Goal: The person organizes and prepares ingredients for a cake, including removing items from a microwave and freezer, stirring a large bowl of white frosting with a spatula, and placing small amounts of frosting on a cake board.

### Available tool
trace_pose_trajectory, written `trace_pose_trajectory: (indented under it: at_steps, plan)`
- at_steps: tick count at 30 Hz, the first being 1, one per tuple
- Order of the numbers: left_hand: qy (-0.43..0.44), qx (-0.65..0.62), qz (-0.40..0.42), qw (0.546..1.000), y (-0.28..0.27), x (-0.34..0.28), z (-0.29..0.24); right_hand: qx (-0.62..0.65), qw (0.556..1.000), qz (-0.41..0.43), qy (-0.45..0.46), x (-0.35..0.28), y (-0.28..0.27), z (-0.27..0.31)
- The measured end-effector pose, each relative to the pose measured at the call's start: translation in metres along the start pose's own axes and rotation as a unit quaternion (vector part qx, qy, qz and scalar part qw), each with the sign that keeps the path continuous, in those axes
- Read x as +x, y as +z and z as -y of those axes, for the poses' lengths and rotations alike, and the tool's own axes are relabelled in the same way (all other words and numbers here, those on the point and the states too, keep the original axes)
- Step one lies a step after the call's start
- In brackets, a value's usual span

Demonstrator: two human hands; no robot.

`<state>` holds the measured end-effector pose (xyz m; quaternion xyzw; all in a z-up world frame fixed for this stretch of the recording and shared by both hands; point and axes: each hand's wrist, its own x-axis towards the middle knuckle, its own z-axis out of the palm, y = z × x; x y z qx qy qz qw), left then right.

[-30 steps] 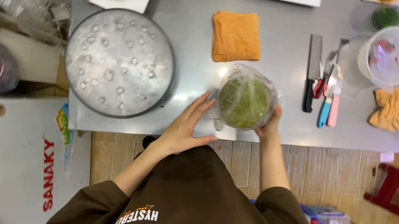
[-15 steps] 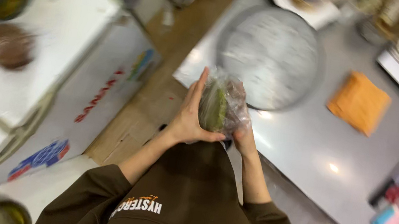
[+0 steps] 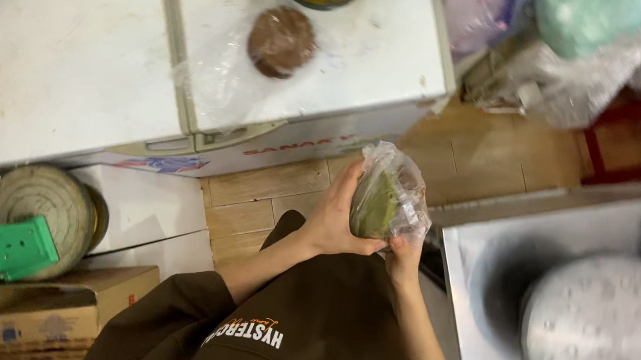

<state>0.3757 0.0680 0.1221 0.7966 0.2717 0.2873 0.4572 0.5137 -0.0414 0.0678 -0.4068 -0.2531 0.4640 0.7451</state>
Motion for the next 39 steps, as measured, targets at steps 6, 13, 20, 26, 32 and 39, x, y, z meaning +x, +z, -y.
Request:
trace_pose_trajectory:
  at_steps: [6, 13, 20, 26, 32, 39]
  plan:
    - [-0.153, -0.058, 0.059, 0.985, -0.003, 0.067, 0.064, -0.197, 0.980, 0.029, -0.016, 0.106, 0.005, 0.012]
    - [-0.150, 0.054, -0.087, 0.983, 0.004, 0.162, 0.110, -0.609, 0.754, 0.154, -0.193, 0.299, -0.034, -0.021]
    - [-0.147, 0.362, -0.243, 0.888, -0.080, 0.159, 0.179, -0.658, 0.661, 0.316, -0.177, 0.398, -0.060, -0.038]
    - [-0.235, 0.182, -0.252, 0.921, -0.133, 0.143, 0.232, -0.588, 0.753, 0.295, -0.002, 0.414, -0.044, -0.012]
    - [-0.194, 0.156, -0.240, 0.938, -0.126, 0.162, 0.246, -0.485, 0.759, 0.427, -0.079, 0.405, 0.001, -0.029]
    - [-0.339, 0.061, -0.188, 0.920, -0.130, 0.168, 0.228, -0.455, 0.797, 0.397, -0.019, 0.418, 0.029, -0.031]
